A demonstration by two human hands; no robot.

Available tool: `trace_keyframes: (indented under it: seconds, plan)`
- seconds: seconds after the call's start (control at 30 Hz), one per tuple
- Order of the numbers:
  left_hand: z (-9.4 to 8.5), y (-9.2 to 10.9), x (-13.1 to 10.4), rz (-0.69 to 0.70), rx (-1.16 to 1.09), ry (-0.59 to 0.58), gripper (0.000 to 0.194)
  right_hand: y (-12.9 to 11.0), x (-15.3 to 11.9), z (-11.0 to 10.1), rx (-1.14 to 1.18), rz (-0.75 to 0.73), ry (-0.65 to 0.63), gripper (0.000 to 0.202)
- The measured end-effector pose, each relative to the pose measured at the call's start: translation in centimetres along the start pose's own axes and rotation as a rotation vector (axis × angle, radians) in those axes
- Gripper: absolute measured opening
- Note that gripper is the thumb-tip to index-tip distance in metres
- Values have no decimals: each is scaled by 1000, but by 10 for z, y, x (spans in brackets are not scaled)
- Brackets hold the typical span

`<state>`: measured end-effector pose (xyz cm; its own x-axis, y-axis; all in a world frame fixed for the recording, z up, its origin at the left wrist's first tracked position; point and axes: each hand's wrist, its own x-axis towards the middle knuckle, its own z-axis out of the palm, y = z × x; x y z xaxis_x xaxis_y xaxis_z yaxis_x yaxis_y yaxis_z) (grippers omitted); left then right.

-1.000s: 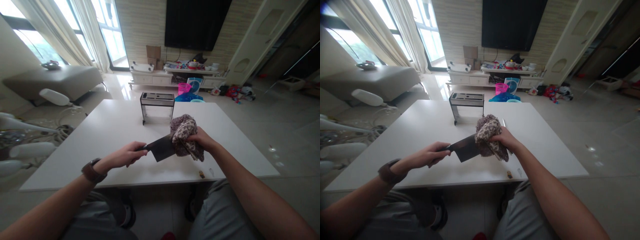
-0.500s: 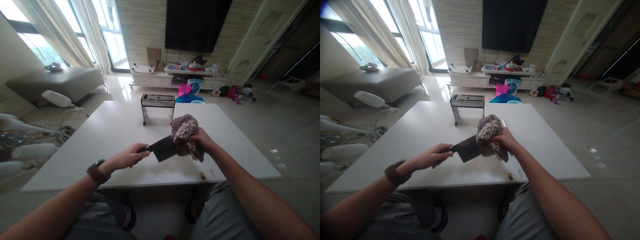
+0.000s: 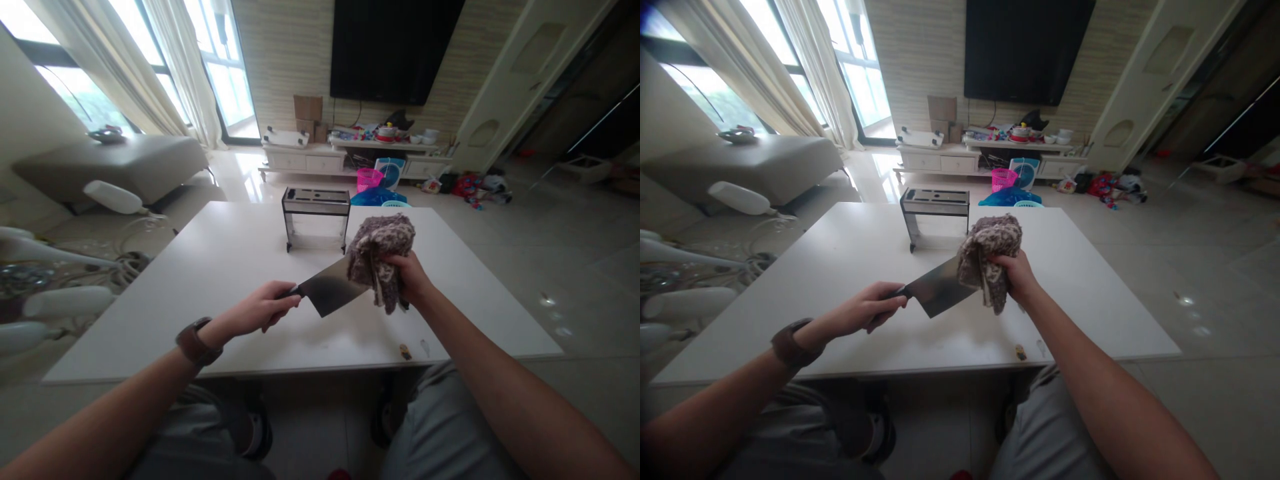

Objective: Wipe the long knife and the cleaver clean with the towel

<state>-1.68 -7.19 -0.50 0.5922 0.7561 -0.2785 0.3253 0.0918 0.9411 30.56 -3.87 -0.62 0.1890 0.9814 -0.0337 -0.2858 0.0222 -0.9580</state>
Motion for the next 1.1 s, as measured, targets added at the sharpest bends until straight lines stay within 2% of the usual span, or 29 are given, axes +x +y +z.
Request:
trace_keyframes:
  seconds: [0.13,0.27,0.4,0.5,0.63,0.87,0.97,1.1]
  plan:
    - [10,0,7,59,-163,75,35,-4,1,8,148,35,2,36]
    - [29,-2,16,111,-307,164,37,7,-14,30,227,128,-30,33]
    - [50,-2,25,150,-350,187,38,25,-35,58,283,147,-51,37]
    - [58,0,29,157,-393,171,40,30,-42,67,243,121,-14,38]
    - [52,3,30,137,-379,148,40,24,-39,63,147,64,9,40]
    - [27,4,28,129,-356,166,37,14,-29,47,-45,-4,-61,42]
    - [32,4,27,132,-390,166,37,16,-32,49,15,28,-85,41]
    - [49,5,26,119,-453,187,39,27,-46,63,141,97,-124,43]
